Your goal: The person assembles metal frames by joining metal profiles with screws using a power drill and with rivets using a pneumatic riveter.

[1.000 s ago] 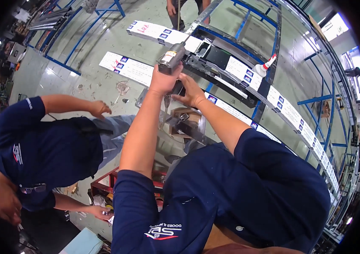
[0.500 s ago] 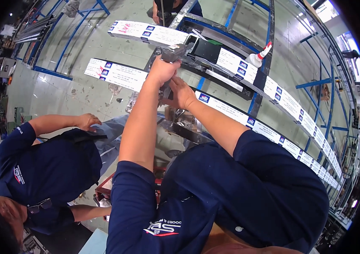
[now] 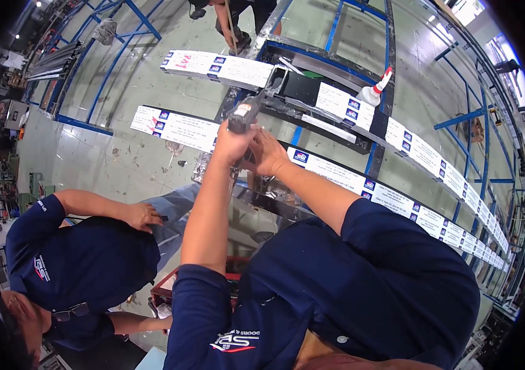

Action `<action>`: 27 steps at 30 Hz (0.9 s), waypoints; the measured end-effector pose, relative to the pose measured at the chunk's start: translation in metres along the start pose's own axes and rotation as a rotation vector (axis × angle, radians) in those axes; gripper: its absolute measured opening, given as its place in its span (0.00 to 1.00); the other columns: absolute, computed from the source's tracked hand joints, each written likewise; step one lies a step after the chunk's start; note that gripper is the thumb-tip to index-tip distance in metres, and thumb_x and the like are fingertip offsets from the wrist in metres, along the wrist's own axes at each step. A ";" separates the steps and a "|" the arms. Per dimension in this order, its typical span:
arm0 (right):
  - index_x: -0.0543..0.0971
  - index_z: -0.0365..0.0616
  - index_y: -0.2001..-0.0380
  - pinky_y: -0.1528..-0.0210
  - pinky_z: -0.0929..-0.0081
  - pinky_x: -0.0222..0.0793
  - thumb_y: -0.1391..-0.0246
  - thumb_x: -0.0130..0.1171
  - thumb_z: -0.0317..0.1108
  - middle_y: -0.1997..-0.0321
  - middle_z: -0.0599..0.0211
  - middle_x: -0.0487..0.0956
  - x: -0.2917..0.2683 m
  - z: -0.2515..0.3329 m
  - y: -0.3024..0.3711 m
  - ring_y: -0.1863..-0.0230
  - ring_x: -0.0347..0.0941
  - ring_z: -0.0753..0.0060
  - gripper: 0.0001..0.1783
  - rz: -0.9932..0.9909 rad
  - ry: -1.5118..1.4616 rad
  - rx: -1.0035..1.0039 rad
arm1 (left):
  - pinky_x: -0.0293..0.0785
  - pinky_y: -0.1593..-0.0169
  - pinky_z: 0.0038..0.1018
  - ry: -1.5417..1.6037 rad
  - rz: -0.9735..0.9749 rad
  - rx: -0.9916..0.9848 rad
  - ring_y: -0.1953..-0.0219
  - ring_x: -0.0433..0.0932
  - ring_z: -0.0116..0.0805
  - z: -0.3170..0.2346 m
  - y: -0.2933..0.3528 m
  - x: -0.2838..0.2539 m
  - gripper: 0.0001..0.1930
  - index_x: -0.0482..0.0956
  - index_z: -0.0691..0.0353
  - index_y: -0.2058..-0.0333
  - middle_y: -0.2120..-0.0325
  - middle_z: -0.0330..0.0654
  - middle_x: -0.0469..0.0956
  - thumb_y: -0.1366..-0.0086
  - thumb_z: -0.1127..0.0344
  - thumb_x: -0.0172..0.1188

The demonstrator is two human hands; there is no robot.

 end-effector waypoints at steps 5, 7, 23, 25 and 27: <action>0.73 0.41 0.39 0.26 0.49 0.60 0.53 0.70 0.58 0.27 0.41 0.64 -0.005 -0.001 -0.002 0.27 0.61 0.35 0.44 0.038 -0.019 -0.058 | 0.78 0.46 0.29 -0.175 -0.152 0.186 0.50 0.82 0.33 -0.019 0.105 -0.011 0.39 0.68 0.66 0.32 0.49 0.45 0.83 0.43 0.73 0.71; 0.67 0.50 0.30 0.24 0.47 0.56 0.49 0.68 0.63 0.23 0.45 0.59 -0.012 0.012 -0.001 0.24 0.56 0.38 0.49 0.036 -0.024 -0.006 | 0.75 0.40 0.30 -0.308 -0.215 0.204 0.44 0.81 0.36 0.003 0.172 -0.029 0.40 0.65 0.66 0.30 0.43 0.49 0.81 0.40 0.72 0.70; 0.69 0.50 0.31 0.25 0.47 0.55 0.41 0.66 0.58 0.24 0.42 0.59 -0.010 0.024 0.011 0.26 0.57 0.35 0.41 -0.177 -0.074 0.006 | 0.72 0.36 0.41 -0.436 -1.416 -0.400 0.39 0.75 0.58 0.110 0.645 -0.004 0.39 0.65 0.62 0.30 0.45 0.57 0.79 0.38 0.61 0.69; 0.72 0.49 0.33 0.26 0.48 0.56 0.40 0.66 0.52 0.25 0.43 0.61 -0.004 0.028 0.013 0.27 0.58 0.35 0.37 -0.235 -0.082 0.039 | 0.72 0.36 0.41 -0.420 -1.436 -0.450 0.39 0.75 0.58 0.133 0.668 -0.003 0.39 0.65 0.62 0.30 0.45 0.58 0.79 0.38 0.61 0.69; 0.72 0.47 0.34 0.26 0.49 0.57 0.38 0.65 0.51 0.26 0.43 0.62 -0.007 0.030 0.022 0.28 0.59 0.36 0.34 -0.287 -0.030 0.075 | 0.72 0.36 0.41 -0.421 -1.423 -0.538 0.39 0.76 0.58 0.145 0.685 0.000 0.40 0.64 0.63 0.30 0.44 0.58 0.78 0.39 0.62 0.69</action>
Point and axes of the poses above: each hand's wrist, its own y-axis away from the middle knuckle, its own x-axis out of the palm, z = x × y, the point moved 3 cm from there along -y, towards the middle knuckle
